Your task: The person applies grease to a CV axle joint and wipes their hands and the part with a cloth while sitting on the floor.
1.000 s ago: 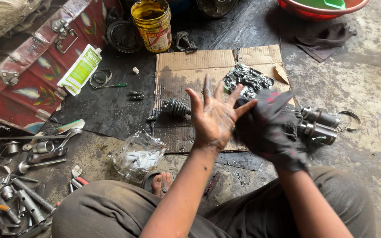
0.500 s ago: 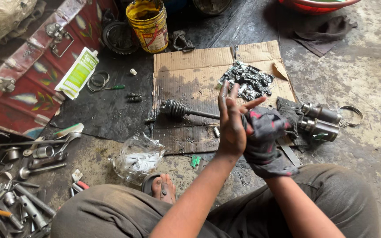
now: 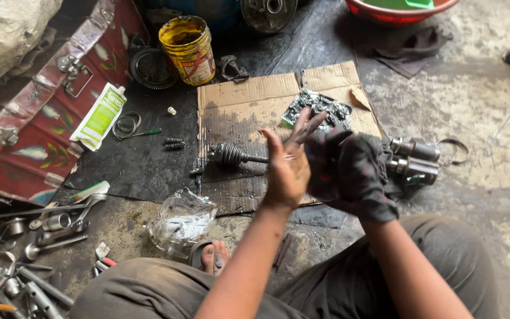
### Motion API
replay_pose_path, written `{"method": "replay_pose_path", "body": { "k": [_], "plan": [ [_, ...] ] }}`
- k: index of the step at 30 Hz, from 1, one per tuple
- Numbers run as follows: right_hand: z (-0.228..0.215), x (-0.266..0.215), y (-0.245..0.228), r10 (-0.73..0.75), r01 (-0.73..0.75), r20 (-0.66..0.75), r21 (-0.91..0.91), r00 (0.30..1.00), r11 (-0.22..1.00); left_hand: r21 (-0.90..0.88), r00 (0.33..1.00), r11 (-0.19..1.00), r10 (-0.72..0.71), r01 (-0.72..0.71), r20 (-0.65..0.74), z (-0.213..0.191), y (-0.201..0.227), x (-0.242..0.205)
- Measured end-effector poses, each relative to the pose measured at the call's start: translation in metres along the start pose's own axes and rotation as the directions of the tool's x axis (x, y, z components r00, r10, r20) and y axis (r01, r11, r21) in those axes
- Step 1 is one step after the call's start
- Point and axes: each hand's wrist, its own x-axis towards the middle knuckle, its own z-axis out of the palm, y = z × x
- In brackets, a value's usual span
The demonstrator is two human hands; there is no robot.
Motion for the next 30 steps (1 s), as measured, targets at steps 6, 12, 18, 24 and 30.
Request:
{"method": "replay_pose_path", "body": {
  "k": [6,12,18,24,30],
  "plan": [
    [0.031,-0.024,0.025,0.041,-0.05,0.227,0.037,0.973,0.998,0.551,0.961,0.818,-0.26,0.164,0.1,-0.013,-0.023,-0.007],
    [-0.006,-0.002,0.065,0.025,-0.078,0.233,0.221,0.972,0.972,0.991,0.988,0.136,-0.149,-0.008,0.029,-0.004,-0.046,-0.011],
    [-0.032,0.02,0.103,-0.042,0.041,0.171,0.009,0.984,0.999,0.996,0.994,-0.087,-0.105,-0.034,0.025,-0.003,-0.044,-0.001],
    [0.022,-0.006,0.05,-0.111,-0.028,0.213,0.558,0.971,0.83,0.955,0.975,0.213,-0.047,-0.204,0.219,0.002,-0.03,-0.002],
    [0.056,-0.02,0.005,-0.131,0.01,0.133,0.665,0.982,0.747,0.904,0.94,0.26,0.076,-0.34,0.332,0.003,-0.026,-0.011]
  ]
}}
